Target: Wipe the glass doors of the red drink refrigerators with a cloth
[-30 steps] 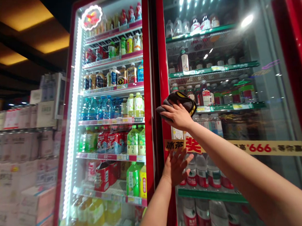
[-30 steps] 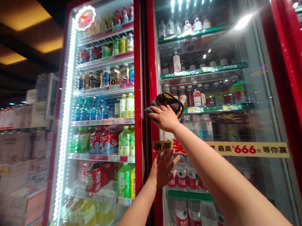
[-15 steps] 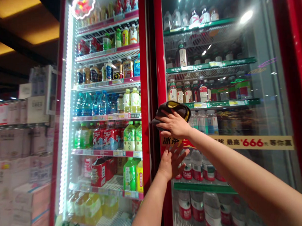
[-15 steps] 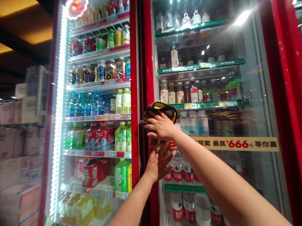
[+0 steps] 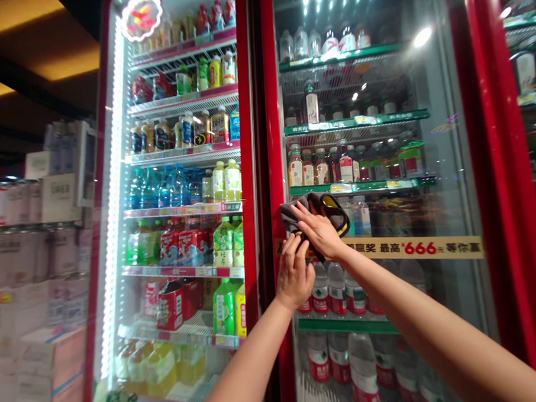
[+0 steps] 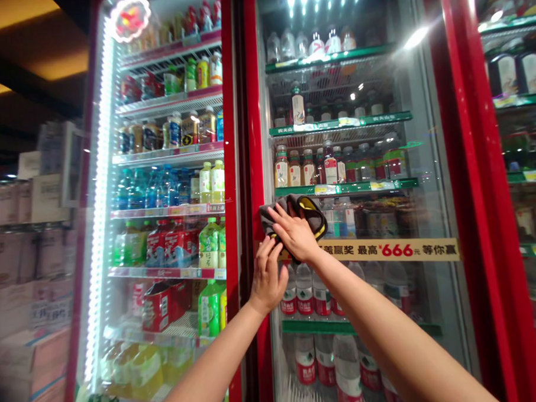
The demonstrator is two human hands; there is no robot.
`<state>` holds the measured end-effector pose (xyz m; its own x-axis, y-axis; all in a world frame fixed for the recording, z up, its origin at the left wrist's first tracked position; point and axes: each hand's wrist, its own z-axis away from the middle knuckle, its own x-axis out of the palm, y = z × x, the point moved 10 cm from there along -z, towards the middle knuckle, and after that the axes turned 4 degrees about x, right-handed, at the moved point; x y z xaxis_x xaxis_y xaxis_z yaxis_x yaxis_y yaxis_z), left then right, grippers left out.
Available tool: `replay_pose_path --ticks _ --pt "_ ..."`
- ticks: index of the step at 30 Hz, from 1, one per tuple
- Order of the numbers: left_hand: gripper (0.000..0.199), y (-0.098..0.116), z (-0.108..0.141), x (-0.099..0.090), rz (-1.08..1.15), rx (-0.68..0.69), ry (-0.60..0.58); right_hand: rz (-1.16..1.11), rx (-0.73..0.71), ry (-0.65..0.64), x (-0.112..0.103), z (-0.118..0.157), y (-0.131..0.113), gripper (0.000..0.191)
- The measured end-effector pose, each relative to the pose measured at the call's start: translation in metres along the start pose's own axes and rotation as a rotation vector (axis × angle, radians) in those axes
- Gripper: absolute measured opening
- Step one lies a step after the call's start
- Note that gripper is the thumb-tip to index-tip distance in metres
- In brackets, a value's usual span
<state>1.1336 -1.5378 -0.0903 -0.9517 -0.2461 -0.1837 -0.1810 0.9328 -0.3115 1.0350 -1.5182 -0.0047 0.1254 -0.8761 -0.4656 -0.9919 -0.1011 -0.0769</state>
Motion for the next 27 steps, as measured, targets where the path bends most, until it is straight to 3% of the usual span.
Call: replay_pose_path --ticks 3,5,7,9,11,14,17,19,21,24,27 --pt "0.033 0.001 -0.049 -0.019 0.024 -0.099 0.175 -0.434 0.095 0.157 -0.024 -0.006 0.021 0.062" --pt "0.024 -0.006 -0.079 -0.023 0.001 -0.181 0.227 -0.647 0.179 0.203 -0.034 -0.010 0.041 0.065" --pt "0.025 -0.012 -0.102 -0.012 -0.018 -0.193 0.159 -0.791 0.247 0.184 -0.036 -0.012 0.056 0.066" --pt "0.032 -0.013 -0.112 0.010 -0.068 -0.152 0.014 -0.861 0.281 0.146 -0.035 -0.011 0.065 0.066" --pt "0.047 -0.013 -0.110 0.033 -0.155 -0.132 -0.105 -0.884 0.289 0.118 -0.036 -0.008 0.069 0.063" --pt "0.072 -0.013 -0.106 0.054 -0.260 -0.198 -0.137 -0.864 0.301 0.145 -0.054 0.003 0.082 0.056" --pt "0.074 -0.003 -0.113 0.069 -0.301 -0.239 -0.117 -0.640 0.356 0.354 -0.104 0.031 0.112 0.052" --pt "0.072 0.007 -0.116 0.078 -0.299 -0.181 -0.138 -0.312 0.332 0.482 -0.144 0.059 0.124 0.046" --pt "0.071 0.014 -0.110 0.081 -0.277 -0.090 -0.169 0.056 0.219 0.505 -0.169 0.086 0.124 0.038" --pt "0.073 0.009 -0.088 0.073 -0.246 0.011 -0.216 0.421 0.070 0.370 -0.170 0.121 0.132 0.036" --pt "0.077 -0.020 -0.078 0.052 -0.299 -0.132 -0.171 0.624 0.011 0.239 -0.155 0.147 0.152 0.047"
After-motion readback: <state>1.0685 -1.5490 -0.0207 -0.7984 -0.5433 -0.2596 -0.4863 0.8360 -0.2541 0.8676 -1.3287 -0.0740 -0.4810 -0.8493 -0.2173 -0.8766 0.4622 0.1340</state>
